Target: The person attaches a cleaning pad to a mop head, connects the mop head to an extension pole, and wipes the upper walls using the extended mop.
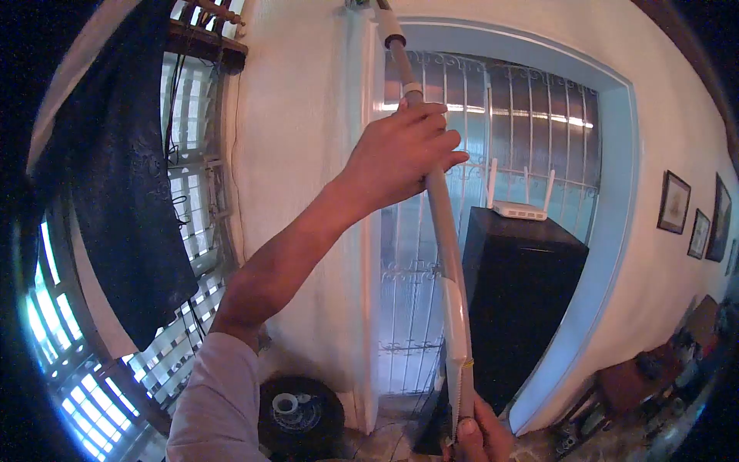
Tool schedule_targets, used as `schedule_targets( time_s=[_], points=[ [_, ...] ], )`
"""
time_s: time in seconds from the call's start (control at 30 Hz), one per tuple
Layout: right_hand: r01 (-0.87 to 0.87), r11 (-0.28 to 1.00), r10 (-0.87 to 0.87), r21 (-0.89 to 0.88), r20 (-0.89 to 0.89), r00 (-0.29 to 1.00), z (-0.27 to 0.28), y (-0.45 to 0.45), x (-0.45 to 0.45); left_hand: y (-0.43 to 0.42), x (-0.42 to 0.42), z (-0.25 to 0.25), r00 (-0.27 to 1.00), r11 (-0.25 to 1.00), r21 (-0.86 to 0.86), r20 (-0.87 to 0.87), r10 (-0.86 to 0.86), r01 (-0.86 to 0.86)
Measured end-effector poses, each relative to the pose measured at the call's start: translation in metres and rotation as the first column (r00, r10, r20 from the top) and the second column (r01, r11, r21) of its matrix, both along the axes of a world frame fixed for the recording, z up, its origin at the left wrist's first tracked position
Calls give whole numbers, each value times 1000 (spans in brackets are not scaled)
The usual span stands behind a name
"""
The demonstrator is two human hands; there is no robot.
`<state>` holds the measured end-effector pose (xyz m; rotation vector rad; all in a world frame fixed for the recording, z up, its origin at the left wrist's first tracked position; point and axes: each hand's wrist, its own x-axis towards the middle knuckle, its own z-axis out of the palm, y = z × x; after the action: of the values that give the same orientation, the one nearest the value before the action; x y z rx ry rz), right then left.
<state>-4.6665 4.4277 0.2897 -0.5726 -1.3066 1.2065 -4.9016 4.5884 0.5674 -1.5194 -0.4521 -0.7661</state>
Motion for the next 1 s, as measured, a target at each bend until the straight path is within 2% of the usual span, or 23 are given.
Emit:
schedule_targets(
  time_s=[0.1, 0.17, 0.2, 0.27, 0.3, 0.33, 0.37, 0.4, 0.43, 0.47, 0.5, 0.53, 0.6, 0.63, 0.67, 0.73, 0.77, 0.87, 0.9, 1.0],
  points=[
    [75, 996, -73, -42, 63, 995, 7, -11, -3, 3, -2, -3, 999, 999, -17, -5, -35, 35],
    [85, 996, -84, -29, 47, 995, -7, -2, -3, -2, 0, -3, 983, 955, -278, 174, -52, 100],
    [96, 995, -94, -27, 44, 995, -17, 5, -4, -2, -1, -3, 983, 955, -277, 172, -63, 109],
    [89, 971, -85, -222, 23, 996, -41, 19, -7, 2, -10, -7, 827, 817, -265, 410, -385, 512],
    [92, 970, -88, -223, 25, 996, -51, 23, -6, 19, -19, -7, 794, 855, -197, 511, -328, 480],
    [49, 975, -34, -215, 70, 997, -64, 27, -5, 40, -32, -6, 793, 853, -199, 513, -328, 482],
    [5, 978, 19, -207, 115, 993, -76, 31, -3, 62, -47, -3, 683, 830, -45, 594, -425, 555],
    [87, 996, -89, 18, 239, 967, -126, 53, 4, 73, -54, 2, 557, 790, 115, 649, -519, 602],
    [181, 949, -263, 259, 333, 905, -176, 75, 11, 76, -55, 10, 557, 793, 116, 651, -516, 599],
    [267, 840, -458, 472, 354, 815, -226, 96, 18, 78, -56, 16, 252, 393, -56, 846, -469, 918],
    [221, 906, -374, 362, 436, 818, -236, 91, 27, 79, -57, 15, 15, -141, -47, 976, -216, 989],
    [181, 955, -281, 235, 518, 808, -247, 92, 34, 74, -50, 13, 16, -136, -45, 978, -207, 990],
    [132, 990, -131, 47, 644, 754, -279, 93, 51, 55, -24, 12, 107, -226, -157, 970, -218, 962],
    [114, 993, -71, -16, 696, 715, -296, 94, 58, 47, -17, 12, 90, -284, -163, 963, -253, 945],
    [94, 992, -3, -79, 747, 665, -315, 96, 64, 45, -10, 9, 92, -289, -162, 966, -242, 943],
    [52, 985, 110, -166, 827, 552, -353, 100, 78, 45, 0, 2, -12, -366, -46, 988, -156, 930],
    [29, 976, 174, -215, 853, 492, -375, 101, 84, 48, 2, -5, -12, -366, -41, 990, -141, 930],
    [-42, 943, 327, -331, 894, 305, -437, 99, 104, 76, -2, -36, -183, -339, 155, 982, -51, 928],
    [-67, 930, 366, -361, 896, 251, -456, 96, 112, 83, -7, -55, -126, -204, 125, 992, 9, 971],
    [-160, 900, 423, -405, 900, 108, -502, 84, 137, 73, 13, -141, -96, -122, 101, 994, 45, 987]
  ],
)
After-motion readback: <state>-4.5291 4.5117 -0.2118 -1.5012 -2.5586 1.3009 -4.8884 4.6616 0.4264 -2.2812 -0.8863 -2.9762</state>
